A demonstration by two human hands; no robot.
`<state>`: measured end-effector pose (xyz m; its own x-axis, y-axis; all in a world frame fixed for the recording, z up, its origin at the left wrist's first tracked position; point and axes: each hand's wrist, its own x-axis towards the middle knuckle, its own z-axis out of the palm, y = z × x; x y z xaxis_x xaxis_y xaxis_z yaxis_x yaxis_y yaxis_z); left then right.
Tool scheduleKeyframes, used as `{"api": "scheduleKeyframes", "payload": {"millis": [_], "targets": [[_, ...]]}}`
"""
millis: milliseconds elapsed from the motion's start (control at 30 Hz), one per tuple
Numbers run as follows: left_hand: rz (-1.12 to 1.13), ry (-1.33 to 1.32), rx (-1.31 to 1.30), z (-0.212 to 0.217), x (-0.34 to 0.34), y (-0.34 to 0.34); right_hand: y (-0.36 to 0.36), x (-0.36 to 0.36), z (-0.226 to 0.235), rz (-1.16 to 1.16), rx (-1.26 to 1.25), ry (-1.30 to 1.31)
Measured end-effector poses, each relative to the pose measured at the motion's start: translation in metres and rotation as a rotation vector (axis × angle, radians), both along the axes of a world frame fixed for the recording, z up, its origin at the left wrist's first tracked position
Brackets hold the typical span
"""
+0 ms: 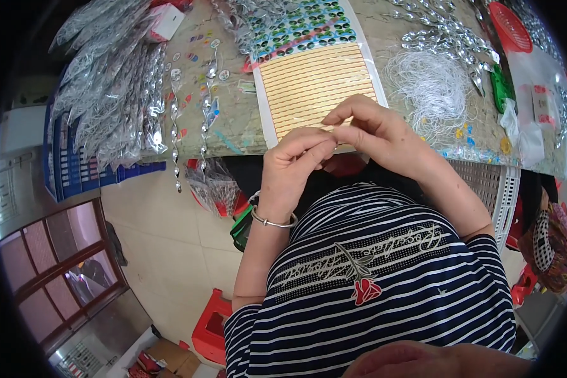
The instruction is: Apply stickers to small decorative toy components from a sticker sheet.
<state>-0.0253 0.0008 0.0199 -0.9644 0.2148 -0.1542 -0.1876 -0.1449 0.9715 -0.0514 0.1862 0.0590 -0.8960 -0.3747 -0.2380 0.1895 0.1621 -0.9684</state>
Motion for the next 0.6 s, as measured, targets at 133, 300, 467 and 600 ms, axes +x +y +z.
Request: {"api": "scheduleKeyframes", "payload": {"millis": [133, 300, 467, 600], "targets": [[0.082, 0.076, -0.228, 0.000, 0.009, -0.022, 0.027, -0.002, -0.016, 0.172, 0.243, 0.515], [0.193, -0.037, -0.244, -0.018, 0.026, -0.055, 0.067, -0.004, -0.015, 0.001, 0.341, 0.340], [0.178, -0.010, -0.230, -0.029, 0.029, -0.058, 0.072, -0.004, -0.010, -0.074, 0.382, 0.441], [0.112, 0.159, -0.287, -0.009, 0.011, -0.029, 0.036, 0.000, -0.001, 0.016, 0.234, 0.514]]}}
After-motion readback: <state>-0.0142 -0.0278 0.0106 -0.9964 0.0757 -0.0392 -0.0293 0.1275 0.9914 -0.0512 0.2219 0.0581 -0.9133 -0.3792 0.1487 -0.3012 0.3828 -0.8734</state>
